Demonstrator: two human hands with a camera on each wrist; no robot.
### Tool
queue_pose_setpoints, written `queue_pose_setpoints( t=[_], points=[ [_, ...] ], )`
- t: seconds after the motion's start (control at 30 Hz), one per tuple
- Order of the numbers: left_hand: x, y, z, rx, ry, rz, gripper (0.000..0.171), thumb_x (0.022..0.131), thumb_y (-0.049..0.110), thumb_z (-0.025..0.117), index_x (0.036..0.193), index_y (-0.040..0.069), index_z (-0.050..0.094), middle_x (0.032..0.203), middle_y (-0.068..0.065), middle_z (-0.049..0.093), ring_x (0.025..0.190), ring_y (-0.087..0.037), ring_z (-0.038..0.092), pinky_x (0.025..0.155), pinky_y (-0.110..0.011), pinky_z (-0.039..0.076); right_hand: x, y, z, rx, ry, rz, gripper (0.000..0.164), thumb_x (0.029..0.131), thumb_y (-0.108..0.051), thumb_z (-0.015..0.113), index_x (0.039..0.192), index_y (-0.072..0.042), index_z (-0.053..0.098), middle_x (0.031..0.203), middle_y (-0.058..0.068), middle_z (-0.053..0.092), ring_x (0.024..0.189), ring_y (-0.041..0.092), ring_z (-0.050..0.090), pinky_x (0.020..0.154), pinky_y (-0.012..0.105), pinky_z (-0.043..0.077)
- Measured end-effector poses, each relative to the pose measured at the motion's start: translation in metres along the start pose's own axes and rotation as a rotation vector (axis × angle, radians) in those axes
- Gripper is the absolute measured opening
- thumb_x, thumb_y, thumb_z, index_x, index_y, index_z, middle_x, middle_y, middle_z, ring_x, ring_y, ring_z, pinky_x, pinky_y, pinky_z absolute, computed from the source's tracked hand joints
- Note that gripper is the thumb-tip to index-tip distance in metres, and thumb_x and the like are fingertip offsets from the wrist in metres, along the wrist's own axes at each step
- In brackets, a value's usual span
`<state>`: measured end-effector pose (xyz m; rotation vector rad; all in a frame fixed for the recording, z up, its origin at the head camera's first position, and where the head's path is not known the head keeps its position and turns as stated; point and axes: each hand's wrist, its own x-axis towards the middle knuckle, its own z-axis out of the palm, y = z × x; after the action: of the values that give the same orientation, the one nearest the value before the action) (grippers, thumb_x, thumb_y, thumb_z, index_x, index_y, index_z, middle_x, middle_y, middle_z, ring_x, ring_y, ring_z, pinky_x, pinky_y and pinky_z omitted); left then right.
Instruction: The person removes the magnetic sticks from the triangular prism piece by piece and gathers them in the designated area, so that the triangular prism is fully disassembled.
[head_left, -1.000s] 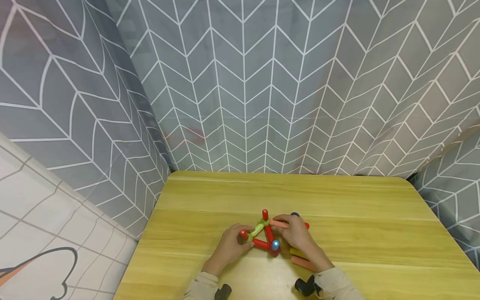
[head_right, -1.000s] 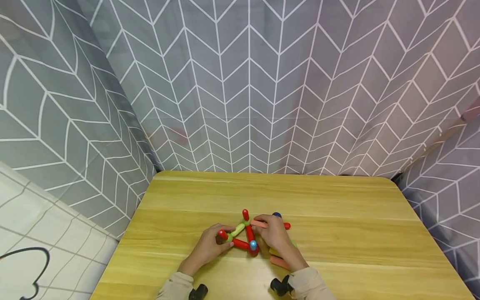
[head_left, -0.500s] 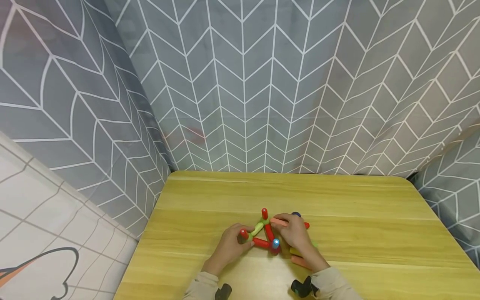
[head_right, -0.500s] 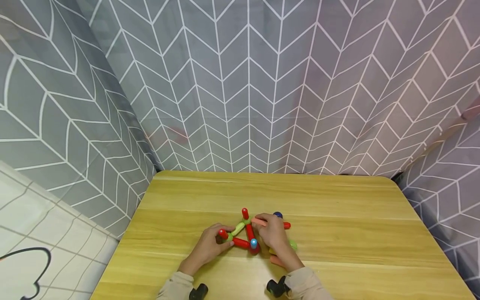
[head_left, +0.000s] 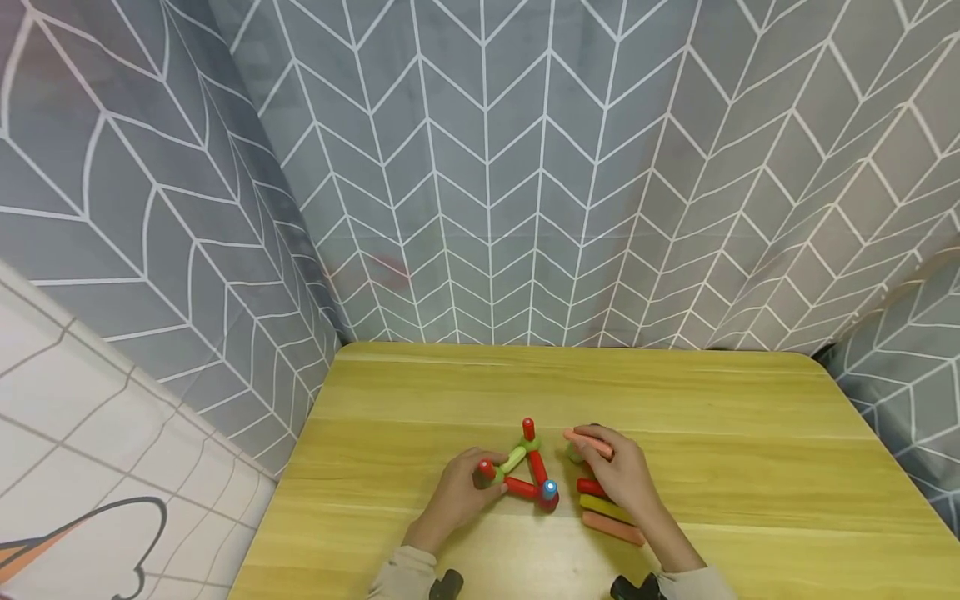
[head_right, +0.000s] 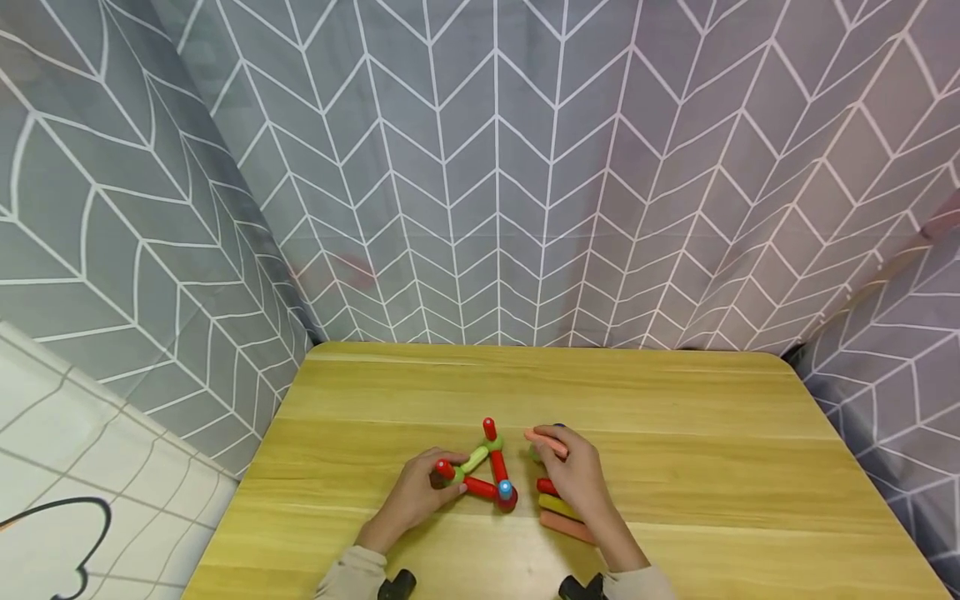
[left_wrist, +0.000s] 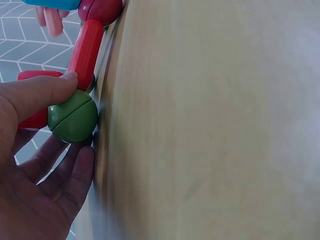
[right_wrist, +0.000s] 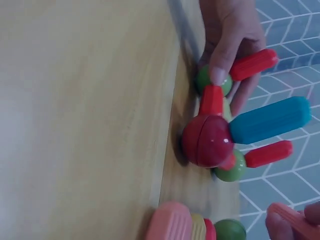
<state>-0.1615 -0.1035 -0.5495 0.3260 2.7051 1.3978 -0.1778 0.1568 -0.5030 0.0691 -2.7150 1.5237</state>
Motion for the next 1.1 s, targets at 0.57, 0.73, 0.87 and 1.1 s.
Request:
queue_pose_setpoints(
  t=[0.57, 0.73, 0.87, 1.1],
  points=[
    [-0.001, 0.001, 0.000, 0.026, 0.004, -0.007, 0.038, 0.084, 0.017, 0.081, 0.121, 0.017, 0.071, 0.121, -0.002, 0.070, 0.119, -0.028, 0.063, 0.104, -0.053, 0.050, -0.074, 0.008, -0.028, 0.111, -0.029, 0.226, 0.029, 0.094, -0.013, 0.070, 0.122, -0.008, 0.069, 0.118, 0.011, 0.073, 0.097, 0.000, 0.068, 0.079, 0.018, 0.057],
    [-0.001, 0.003, -0.002, 0.037, 0.010, -0.013, 0.038, 0.084, 0.017, 0.080, 0.121, 0.017, 0.071, 0.121, -0.002, 0.070, 0.117, -0.027, 0.063, 0.101, -0.050, 0.052, -0.091, 0.022, -0.027, 0.046, -0.020, 0.242, 0.026, 0.090, -0.012, 0.074, 0.115, -0.005, 0.070, 0.113, 0.012, 0.074, 0.094, 0.003, 0.070, 0.076, 0.017, 0.058],
    [-0.001, 0.003, -0.003, 0.027, 0.001, -0.016, 0.038, 0.084, 0.016, 0.080, 0.121, 0.016, 0.071, 0.123, -0.003, 0.069, 0.117, -0.027, 0.062, 0.101, -0.050, 0.052, -0.099, 0.029, -0.024, 0.031, 0.006, 0.319, 0.024, 0.084, -0.008, 0.079, 0.107, -0.005, 0.071, 0.106, 0.012, 0.075, 0.087, 0.006, 0.073, 0.070, 0.018, 0.058],
    [-0.002, 0.001, 0.000, 0.003, -0.007, -0.016, 0.038, 0.084, 0.016, 0.080, 0.121, 0.015, 0.071, 0.125, -0.006, 0.068, 0.121, -0.031, 0.061, 0.105, -0.055, 0.049, -0.108, 0.038, -0.020, -0.075, 0.041, 0.260, 0.024, 0.078, -0.005, 0.082, 0.101, -0.008, 0.074, 0.102, 0.011, 0.076, 0.078, 0.002, 0.069, 0.067, 0.016, 0.057]
  ],
)
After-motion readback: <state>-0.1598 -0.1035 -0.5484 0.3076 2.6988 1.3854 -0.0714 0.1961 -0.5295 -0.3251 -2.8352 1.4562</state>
